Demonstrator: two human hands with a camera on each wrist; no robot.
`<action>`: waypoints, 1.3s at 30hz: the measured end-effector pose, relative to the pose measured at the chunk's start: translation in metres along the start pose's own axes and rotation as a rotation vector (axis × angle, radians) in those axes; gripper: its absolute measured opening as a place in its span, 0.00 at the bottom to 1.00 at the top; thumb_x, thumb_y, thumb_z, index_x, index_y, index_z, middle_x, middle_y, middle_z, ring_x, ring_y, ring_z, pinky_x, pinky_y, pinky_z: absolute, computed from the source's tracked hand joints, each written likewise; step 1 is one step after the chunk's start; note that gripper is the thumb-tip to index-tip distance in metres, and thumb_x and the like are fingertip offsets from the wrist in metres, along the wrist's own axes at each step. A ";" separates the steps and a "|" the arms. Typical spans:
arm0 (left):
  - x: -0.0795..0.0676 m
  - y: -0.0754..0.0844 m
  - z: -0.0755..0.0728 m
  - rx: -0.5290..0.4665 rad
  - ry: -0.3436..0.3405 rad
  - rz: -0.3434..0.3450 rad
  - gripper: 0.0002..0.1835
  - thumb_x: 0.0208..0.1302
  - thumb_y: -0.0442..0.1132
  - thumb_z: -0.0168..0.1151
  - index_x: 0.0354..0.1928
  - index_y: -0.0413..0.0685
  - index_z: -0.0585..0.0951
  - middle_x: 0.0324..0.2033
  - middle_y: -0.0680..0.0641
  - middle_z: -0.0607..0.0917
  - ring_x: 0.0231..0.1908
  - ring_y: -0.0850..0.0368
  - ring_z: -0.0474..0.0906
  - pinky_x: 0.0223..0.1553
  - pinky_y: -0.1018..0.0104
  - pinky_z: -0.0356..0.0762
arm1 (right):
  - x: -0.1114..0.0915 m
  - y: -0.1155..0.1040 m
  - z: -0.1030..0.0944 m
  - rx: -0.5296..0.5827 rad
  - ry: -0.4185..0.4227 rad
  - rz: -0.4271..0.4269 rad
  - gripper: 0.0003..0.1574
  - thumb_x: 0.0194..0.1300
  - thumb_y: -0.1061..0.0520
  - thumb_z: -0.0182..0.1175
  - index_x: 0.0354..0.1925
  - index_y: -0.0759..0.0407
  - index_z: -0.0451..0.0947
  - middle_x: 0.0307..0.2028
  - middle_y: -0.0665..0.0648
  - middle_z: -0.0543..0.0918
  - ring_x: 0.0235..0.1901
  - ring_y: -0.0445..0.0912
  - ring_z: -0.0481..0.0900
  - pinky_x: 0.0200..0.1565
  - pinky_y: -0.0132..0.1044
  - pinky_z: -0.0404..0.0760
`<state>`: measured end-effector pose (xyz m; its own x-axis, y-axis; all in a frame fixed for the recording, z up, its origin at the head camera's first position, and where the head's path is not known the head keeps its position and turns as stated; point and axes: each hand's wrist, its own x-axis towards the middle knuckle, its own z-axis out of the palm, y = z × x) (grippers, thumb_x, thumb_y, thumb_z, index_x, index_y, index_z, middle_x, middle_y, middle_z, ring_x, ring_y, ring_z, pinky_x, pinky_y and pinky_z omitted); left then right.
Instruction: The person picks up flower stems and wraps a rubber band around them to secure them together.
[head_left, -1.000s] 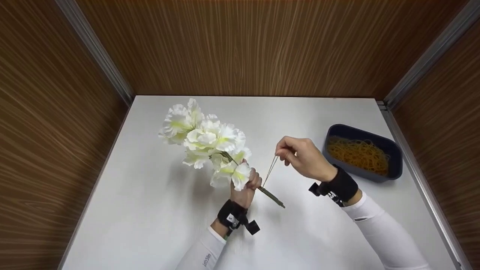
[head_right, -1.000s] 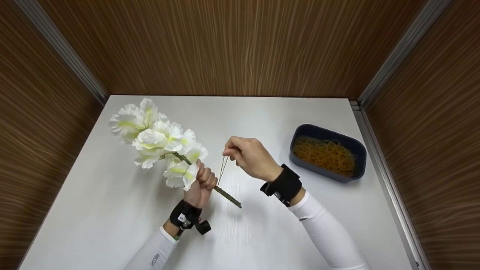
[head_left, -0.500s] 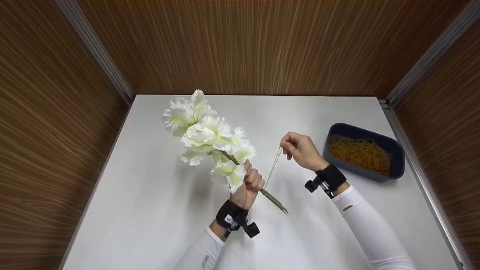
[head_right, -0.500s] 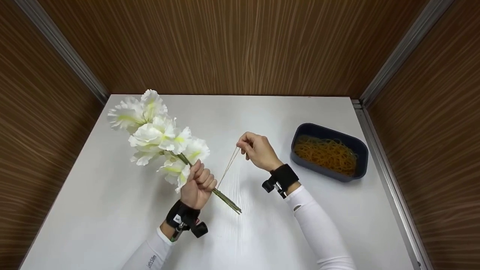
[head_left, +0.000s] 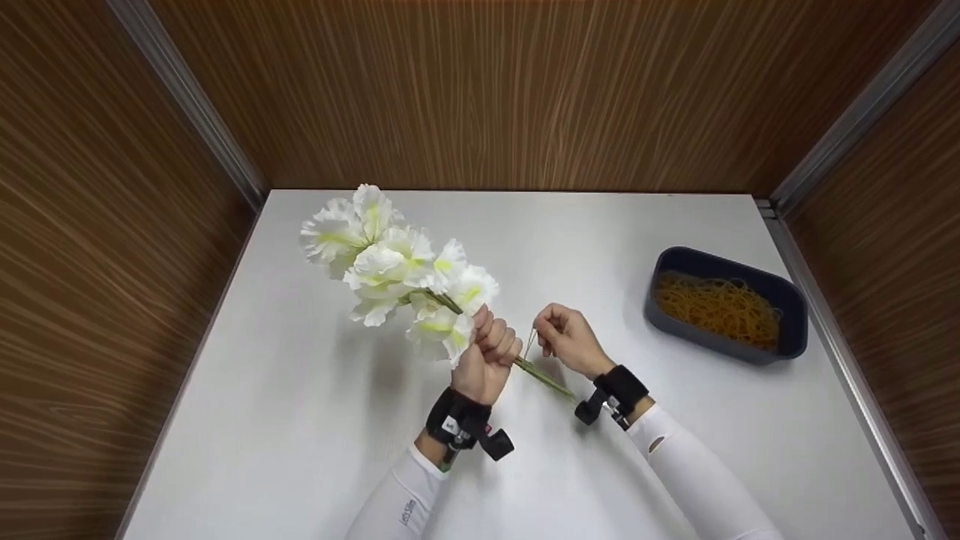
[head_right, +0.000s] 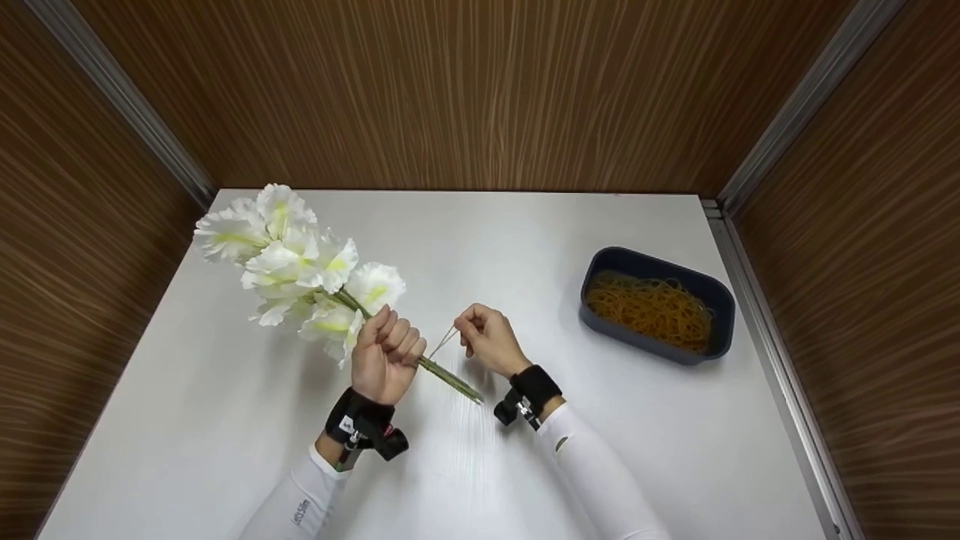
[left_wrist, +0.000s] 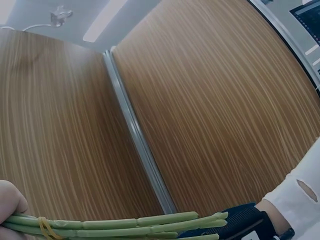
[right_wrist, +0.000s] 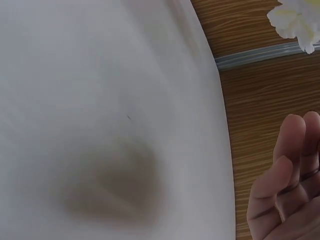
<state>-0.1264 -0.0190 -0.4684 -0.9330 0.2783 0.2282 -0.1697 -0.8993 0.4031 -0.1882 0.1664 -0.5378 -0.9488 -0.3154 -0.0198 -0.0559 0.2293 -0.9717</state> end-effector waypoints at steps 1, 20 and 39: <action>0.001 0.000 0.000 -0.004 -0.008 0.009 0.32 0.76 0.53 0.56 0.23 0.52 0.47 0.18 0.55 0.46 0.19 0.61 0.38 0.27 0.68 0.34 | -0.002 0.002 0.006 0.004 0.003 0.003 0.12 0.78 0.65 0.55 0.39 0.75 0.74 0.22 0.48 0.77 0.18 0.36 0.74 0.22 0.29 0.75; 0.011 0.001 -0.019 0.112 -0.107 0.191 0.21 0.74 0.61 0.56 0.29 0.60 0.63 0.24 0.52 0.48 0.25 0.57 0.42 0.33 0.66 0.41 | -0.051 -0.006 0.098 -0.034 0.093 0.075 0.14 0.82 0.62 0.48 0.34 0.64 0.70 0.18 0.48 0.72 0.15 0.34 0.70 0.19 0.26 0.68; 0.014 -0.004 -0.043 0.187 -0.065 0.244 0.15 0.73 0.62 0.57 0.34 0.63 0.73 0.23 0.50 0.50 0.24 0.55 0.43 0.33 0.65 0.42 | -0.075 -0.041 0.063 -1.118 0.445 -0.812 0.22 0.82 0.52 0.53 0.28 0.55 0.72 0.14 0.48 0.74 0.12 0.42 0.70 0.17 0.36 0.65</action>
<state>-0.1521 -0.0257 -0.5048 -0.9156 0.0887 0.3921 0.1235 -0.8661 0.4844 -0.0955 0.1222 -0.5113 -0.5427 -0.4469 0.7112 -0.6258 0.7799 0.0125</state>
